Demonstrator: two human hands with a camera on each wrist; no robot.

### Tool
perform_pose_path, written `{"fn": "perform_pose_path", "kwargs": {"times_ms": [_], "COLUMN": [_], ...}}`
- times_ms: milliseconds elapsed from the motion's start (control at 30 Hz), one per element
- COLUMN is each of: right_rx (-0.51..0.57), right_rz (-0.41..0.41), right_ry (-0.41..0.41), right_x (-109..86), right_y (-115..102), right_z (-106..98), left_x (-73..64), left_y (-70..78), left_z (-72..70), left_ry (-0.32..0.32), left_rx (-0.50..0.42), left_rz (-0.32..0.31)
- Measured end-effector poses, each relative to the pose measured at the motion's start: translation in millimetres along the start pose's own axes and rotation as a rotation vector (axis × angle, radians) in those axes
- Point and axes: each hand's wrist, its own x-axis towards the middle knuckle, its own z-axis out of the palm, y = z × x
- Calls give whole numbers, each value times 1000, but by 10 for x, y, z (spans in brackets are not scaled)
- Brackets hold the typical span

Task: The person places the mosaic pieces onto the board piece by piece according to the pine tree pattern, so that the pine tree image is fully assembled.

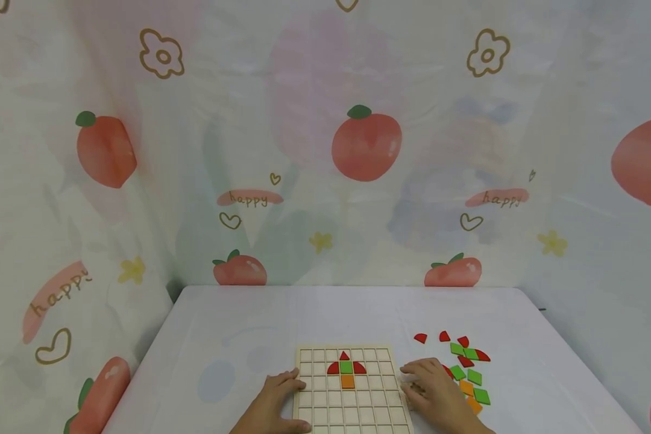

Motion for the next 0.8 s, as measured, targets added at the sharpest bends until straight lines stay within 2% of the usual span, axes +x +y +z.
{"fn": "perform_pose_path", "kwargs": {"times_ms": [133,433,633,800], "right_rx": [-12,-54,-8,-19], "right_rz": [80,72,114,170], "right_ry": [-19,18,65,17], "right_x": [-22,-84,-115,-123], "right_y": [74,350,611,794], "right_z": [-57,-174,-239,-281], "left_x": [1,-5,-8,-6], "left_y": [-7,9,21,24], "left_z": [1,-7,-5,2], "left_ry": [-3,-4,1,3], "left_rx": [4,-20,3,16], "left_rz": [8,12,11,-7]}}
